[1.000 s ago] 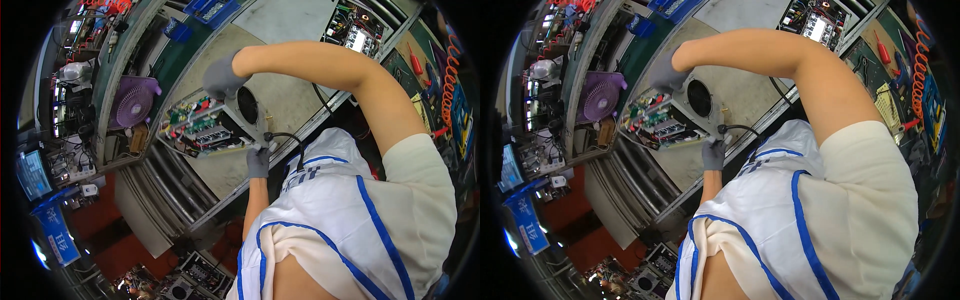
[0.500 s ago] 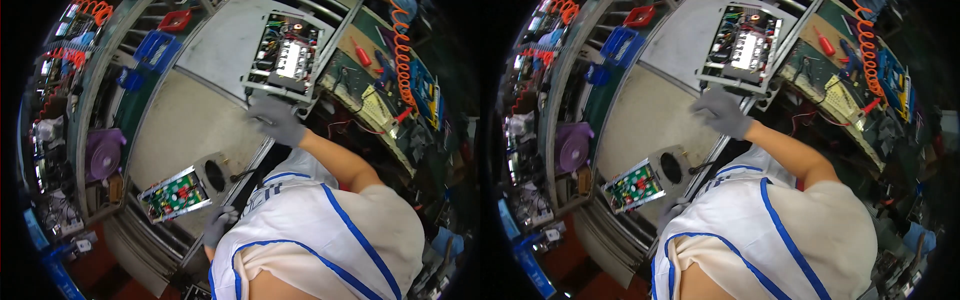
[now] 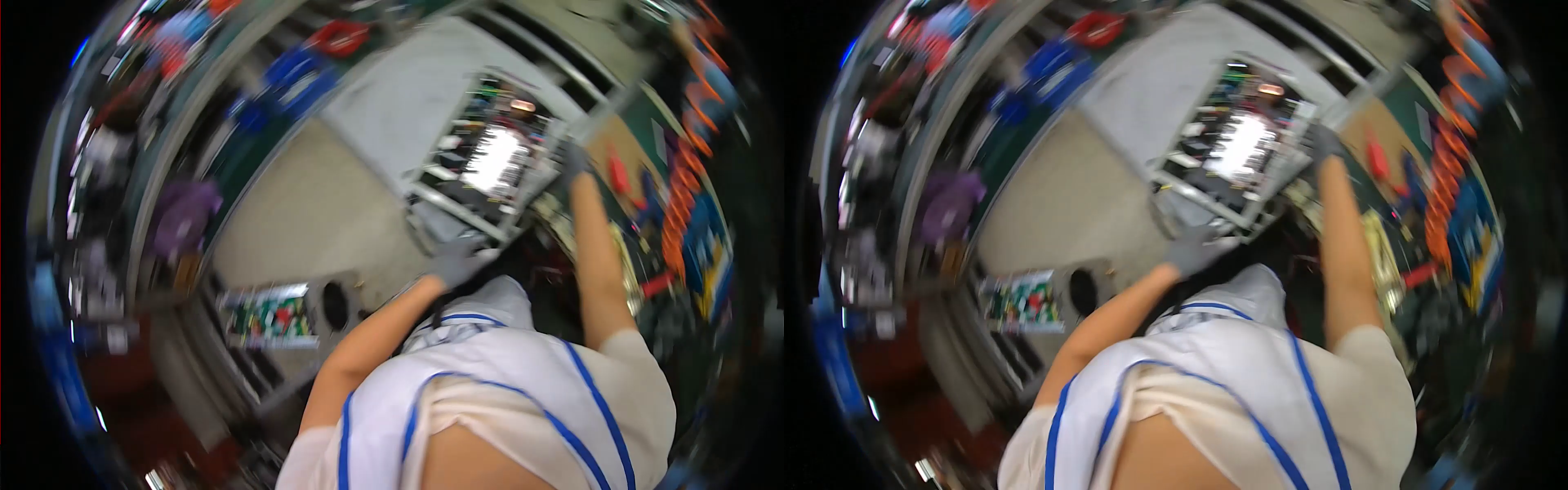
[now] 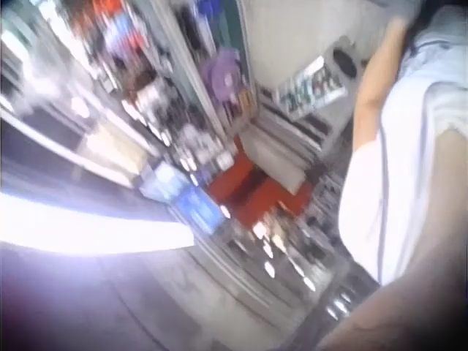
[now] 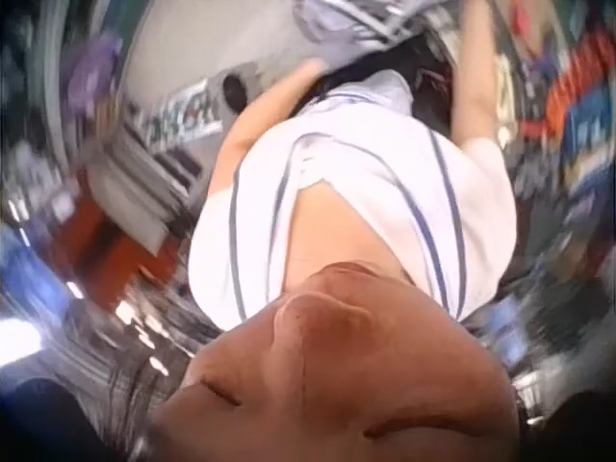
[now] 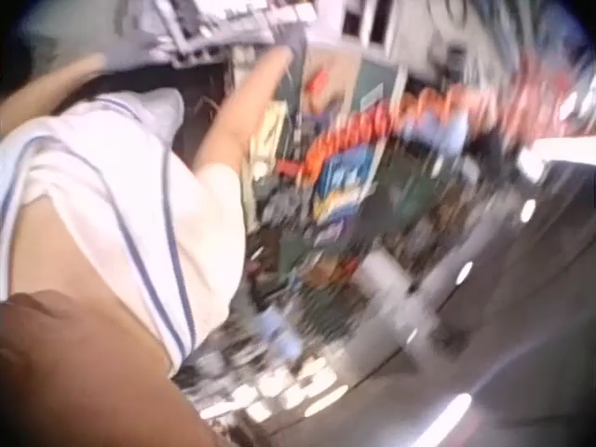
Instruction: Assembling electronic inverter components using a glue gun, hot melt adhesive, and a squeeze bottle with sealant.
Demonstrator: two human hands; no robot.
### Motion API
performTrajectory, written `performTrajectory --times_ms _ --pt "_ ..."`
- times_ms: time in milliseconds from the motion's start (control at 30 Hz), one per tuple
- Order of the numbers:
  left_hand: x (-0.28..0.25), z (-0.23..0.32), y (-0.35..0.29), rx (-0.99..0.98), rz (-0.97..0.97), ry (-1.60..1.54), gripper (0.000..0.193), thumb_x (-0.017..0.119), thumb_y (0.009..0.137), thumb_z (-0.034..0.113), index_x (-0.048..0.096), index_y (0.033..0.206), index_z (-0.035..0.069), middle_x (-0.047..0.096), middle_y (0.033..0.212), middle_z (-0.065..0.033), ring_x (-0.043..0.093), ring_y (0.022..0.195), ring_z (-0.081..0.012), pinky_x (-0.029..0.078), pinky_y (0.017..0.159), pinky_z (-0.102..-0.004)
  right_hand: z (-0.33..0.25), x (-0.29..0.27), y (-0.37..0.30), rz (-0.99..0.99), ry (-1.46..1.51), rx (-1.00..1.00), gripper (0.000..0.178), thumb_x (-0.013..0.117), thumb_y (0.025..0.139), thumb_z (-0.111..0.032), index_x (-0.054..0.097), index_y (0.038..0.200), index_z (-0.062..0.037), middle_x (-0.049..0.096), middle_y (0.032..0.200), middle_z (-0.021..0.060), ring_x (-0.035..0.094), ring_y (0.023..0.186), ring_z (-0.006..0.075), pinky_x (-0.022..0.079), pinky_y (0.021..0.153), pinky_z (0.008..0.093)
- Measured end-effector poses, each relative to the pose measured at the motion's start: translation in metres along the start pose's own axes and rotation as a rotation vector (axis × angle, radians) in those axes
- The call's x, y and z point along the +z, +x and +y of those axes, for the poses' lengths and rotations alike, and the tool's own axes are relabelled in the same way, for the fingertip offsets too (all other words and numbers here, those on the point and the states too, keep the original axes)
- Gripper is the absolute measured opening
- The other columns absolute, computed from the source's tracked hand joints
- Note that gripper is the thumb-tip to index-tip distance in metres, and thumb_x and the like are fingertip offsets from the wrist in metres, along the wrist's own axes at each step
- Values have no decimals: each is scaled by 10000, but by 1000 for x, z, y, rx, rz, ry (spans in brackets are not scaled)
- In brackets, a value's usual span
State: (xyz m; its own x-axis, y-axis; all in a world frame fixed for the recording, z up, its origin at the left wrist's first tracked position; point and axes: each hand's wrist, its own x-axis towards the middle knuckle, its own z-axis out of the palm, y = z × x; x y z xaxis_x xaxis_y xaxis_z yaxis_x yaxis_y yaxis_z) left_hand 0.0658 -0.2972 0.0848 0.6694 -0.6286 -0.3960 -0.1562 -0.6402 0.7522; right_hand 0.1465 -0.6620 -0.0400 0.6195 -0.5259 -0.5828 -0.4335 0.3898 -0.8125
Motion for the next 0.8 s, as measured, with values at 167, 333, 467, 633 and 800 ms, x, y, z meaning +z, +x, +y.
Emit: performTrajectory --times_ms 167,333,467,633,800 --pt "70 -6 75 -354 125 -231 663 557 838 611 713 911 -29 669 943 -296 663 904 -423 507 791 -480 16 -101 90 -115 89 74 264 615 931 -432 568 885 -176 537 851 19 538 790 182 510 693 372" --pt "54 -1 55 -494 246 -467 562 599 856 530 684 694 -2 654 594 -138 661 528 -245 528 579 -380 15 -53 81 -137 111 38 211 511 976 -352 583 921 -161 565 882 16 504 812 207 440 836 421" --pt "26 34 46 -492 264 -615 493 587 868 459 671 699 4 649 578 -119 632 455 -220 517 514 -354 -29 -44 75 -265 259 -47 260 521 984 -394 587 1042 -149 583 900 30 552 758 176 498 677 369" --pt "-19 33 46 -539 329 -1192 473 583 839 472 561 635 45 542 551 -93 475 353 -211 362 328 -390 -123 68 18 -606 117 -163 176 522 988 -216 614 1026 -71 460 707 -39 411 581 78 392 548 262" --pt "-46 -9 53 -444 -31 -1511 330 549 798 418 471 630 145 367 530 33 311 360 -95 306 329 -297 -144 159 -7 -540 -131 -297 32 588 947 -142 607 939 -118 494 687 -54 435 549 62 352 486 235"
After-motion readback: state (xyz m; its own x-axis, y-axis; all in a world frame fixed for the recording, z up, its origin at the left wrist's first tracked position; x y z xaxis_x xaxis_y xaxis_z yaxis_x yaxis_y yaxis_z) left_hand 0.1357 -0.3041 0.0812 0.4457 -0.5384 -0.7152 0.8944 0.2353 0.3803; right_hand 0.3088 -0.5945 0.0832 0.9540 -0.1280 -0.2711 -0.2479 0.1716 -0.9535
